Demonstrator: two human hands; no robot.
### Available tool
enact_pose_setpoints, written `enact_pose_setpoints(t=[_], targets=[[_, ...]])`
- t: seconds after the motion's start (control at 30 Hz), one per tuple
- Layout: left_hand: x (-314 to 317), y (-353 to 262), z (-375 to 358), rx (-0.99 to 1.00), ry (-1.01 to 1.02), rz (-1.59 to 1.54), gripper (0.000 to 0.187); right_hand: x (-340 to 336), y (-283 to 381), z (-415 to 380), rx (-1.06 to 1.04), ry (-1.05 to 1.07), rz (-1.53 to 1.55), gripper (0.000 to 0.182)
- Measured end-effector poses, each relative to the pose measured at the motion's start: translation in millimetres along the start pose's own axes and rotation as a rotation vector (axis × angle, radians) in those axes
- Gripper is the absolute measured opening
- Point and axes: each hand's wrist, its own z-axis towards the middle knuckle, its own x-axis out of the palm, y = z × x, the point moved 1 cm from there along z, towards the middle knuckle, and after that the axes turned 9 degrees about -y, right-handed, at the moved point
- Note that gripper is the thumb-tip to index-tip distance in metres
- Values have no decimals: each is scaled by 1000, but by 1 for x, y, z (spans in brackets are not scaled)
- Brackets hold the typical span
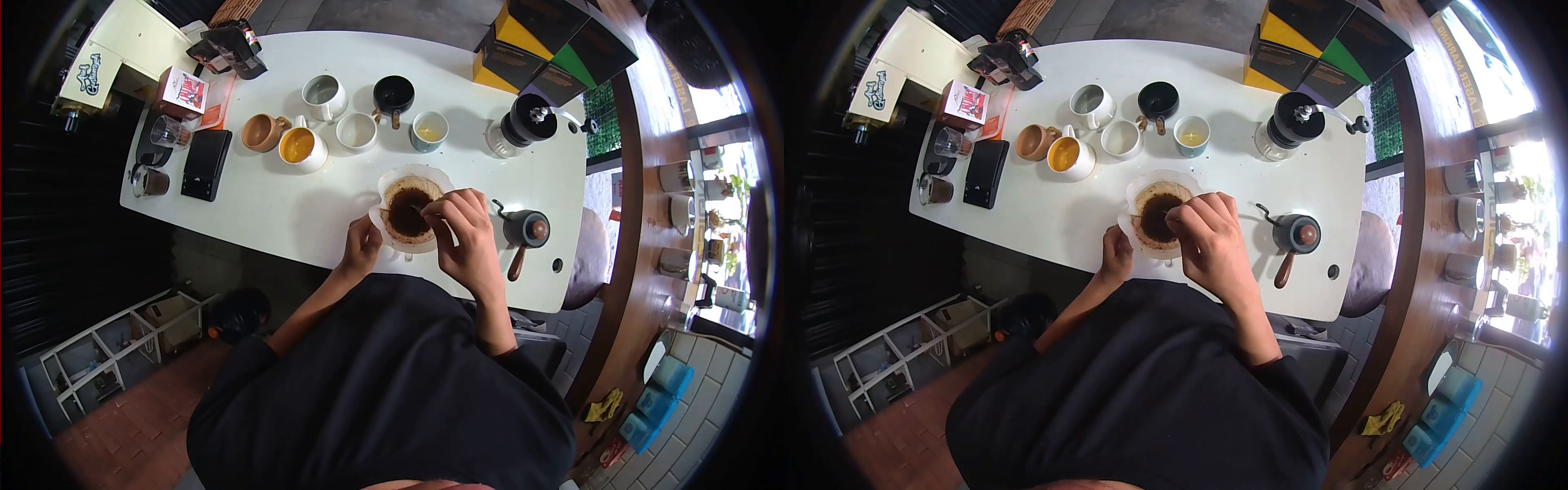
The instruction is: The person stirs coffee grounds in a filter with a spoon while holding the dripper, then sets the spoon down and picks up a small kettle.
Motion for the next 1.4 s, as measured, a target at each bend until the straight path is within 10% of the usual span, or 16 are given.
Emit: enact_pose_setpoints(t=[1.4], targets=[[3,5,-1,0,-45,-30,51,-2,-2,-3,37,1,24,18]])
